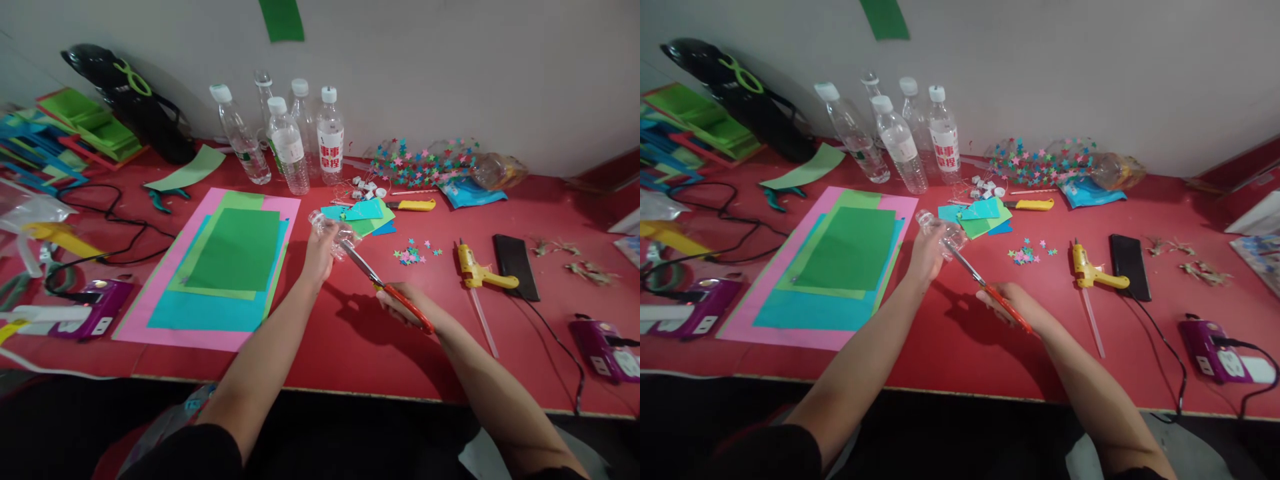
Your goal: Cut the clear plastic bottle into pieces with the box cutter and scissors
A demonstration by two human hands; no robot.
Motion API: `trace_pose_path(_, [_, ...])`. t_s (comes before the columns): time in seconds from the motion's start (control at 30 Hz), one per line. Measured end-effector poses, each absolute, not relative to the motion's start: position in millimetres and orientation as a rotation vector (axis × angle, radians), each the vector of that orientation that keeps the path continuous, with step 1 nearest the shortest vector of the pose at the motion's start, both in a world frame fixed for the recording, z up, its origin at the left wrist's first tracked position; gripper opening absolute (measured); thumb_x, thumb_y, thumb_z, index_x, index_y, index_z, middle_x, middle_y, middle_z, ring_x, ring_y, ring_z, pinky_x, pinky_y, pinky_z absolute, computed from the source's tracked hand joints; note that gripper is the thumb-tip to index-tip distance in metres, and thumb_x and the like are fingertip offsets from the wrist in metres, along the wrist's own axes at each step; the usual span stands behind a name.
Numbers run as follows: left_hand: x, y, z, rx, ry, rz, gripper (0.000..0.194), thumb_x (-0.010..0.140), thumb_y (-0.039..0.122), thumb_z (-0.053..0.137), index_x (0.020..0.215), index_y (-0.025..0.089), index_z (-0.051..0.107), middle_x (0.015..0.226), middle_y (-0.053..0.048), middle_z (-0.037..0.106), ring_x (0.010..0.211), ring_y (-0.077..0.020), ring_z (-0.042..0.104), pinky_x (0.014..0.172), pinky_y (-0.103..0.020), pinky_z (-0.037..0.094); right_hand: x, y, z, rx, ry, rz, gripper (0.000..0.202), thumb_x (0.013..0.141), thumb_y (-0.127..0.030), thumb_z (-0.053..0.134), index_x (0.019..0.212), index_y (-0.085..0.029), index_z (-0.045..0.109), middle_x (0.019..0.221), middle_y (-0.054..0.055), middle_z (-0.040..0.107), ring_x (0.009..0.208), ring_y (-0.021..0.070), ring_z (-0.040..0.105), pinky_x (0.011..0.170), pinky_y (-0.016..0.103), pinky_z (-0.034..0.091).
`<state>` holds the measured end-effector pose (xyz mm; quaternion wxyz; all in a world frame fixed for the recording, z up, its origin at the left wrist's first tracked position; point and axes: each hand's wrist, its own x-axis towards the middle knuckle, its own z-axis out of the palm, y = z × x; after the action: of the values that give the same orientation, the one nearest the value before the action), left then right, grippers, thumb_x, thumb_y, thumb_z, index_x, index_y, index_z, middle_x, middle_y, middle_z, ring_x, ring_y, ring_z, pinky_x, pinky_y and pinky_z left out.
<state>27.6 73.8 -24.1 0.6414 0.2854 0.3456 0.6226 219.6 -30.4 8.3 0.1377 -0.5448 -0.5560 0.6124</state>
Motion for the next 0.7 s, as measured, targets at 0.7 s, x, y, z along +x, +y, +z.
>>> trace_pose_path(0.7, [25.9,74.5,-23.8,0.671,0.798,1.447,0.048,0.063,0.043,0.086,0.085,0.022,0.049,0.08,-0.003,0.072,0.096,-0.03,0.072,0.082,-0.046,0.058,211.7,-31.4,5.9,-1.607,-1.575,1.742,0.052,0.077,-0.071,0.06,0.067,-0.023,0.043,0.045,-0.009,0.036,0.036,0.0066,0.033,0.036,0.02,0.029])
